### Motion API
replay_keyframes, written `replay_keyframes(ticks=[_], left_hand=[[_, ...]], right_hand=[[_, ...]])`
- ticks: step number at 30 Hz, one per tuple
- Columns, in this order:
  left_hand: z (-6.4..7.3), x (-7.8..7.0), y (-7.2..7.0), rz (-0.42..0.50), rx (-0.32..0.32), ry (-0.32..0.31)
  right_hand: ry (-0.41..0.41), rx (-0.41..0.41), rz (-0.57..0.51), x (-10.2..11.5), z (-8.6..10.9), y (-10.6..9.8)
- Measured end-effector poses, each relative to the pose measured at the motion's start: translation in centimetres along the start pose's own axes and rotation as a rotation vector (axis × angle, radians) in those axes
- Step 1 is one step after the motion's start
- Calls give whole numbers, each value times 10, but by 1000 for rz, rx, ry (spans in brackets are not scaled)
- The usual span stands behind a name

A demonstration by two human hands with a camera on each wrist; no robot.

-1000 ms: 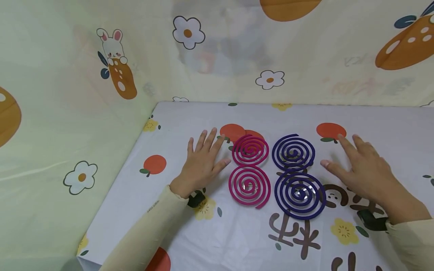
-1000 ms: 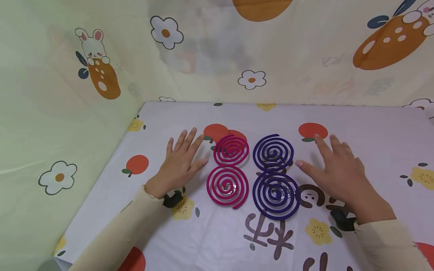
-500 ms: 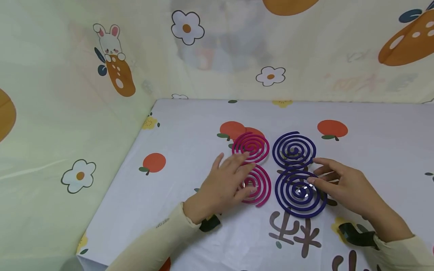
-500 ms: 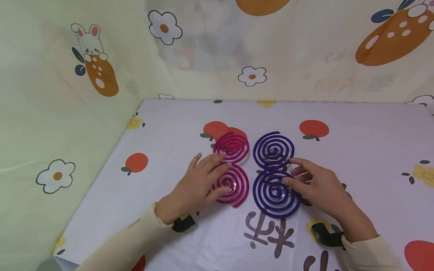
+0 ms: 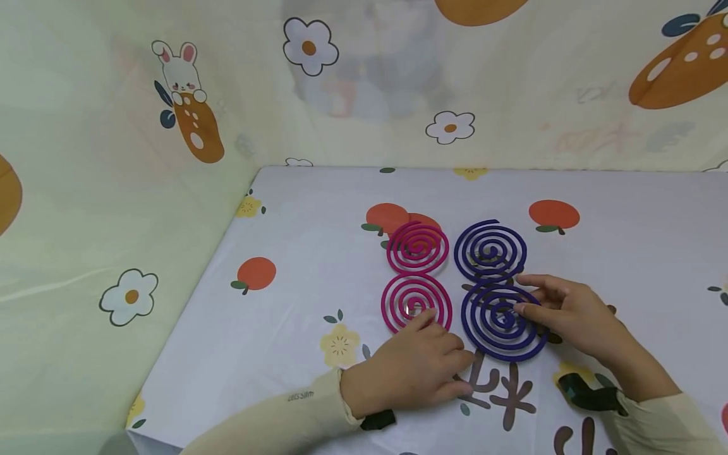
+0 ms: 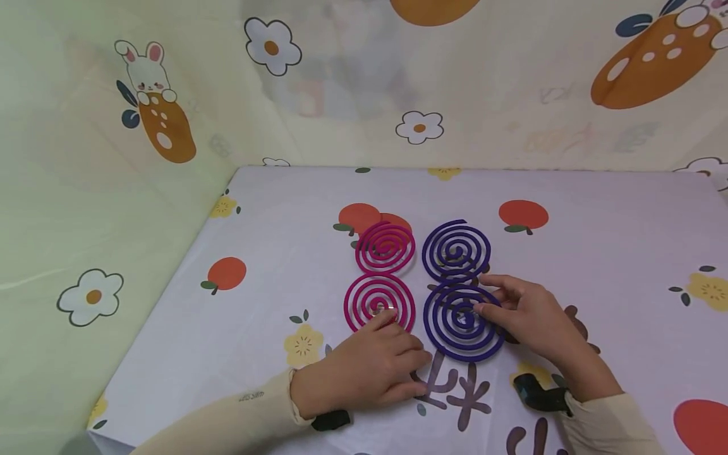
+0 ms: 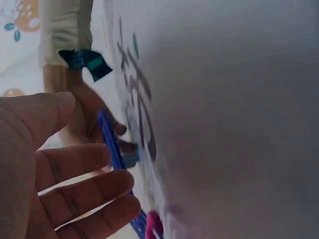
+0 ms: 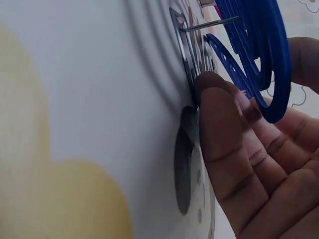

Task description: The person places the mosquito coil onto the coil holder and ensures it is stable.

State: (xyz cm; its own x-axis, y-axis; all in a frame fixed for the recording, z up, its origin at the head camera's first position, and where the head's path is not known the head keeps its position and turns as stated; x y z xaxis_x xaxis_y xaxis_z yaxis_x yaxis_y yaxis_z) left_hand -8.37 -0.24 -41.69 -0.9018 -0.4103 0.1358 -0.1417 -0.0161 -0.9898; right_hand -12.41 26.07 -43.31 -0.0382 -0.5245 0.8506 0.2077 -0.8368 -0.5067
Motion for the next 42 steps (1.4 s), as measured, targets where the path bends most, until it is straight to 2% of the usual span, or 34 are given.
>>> replay_keyframes(ticks=[5,9,12,16,19,23,30,42], left_hand=[[-5,-12,5,-36,54,38],[-6,-21,8,-61,73,35],[-6,-26,9,-51,133,10],[-8,-32,12,-38,244,-54],[-10,-35,15,-40,301,-101],[-16,-37,18,-38,324,-141],[-27,-38,23,-19,350,-157],[-28,-37,23,14,368,-162]], right_hand=[[42,23,-24,-1,-2,0],[82,55,-71,-3,-5,4],[106,64,-117,-4,-7,6],[132,72,-192,-6,-7,11],[141,83,-234,-6,-6,16],[129,75,-225,-6,-5,19],[134,50,-236,-5,-4,21],[120,52,-259,-7,-3,20]])
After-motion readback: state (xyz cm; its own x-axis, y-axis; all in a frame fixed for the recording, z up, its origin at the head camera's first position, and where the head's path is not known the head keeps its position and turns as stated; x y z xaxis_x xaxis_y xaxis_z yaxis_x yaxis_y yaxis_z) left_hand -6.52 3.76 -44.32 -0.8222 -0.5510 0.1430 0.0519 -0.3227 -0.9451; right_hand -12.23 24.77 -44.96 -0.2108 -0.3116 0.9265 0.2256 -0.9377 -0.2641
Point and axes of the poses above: each hand's wrist, its own z-axis away from the middle knuckle, its own y-axis out of the palm, x = y × z, the point moved 3 cm from there along -z, towards the middle knuckle, and after that the axes turned 7 degrees about -z, right-handed, at the moved point
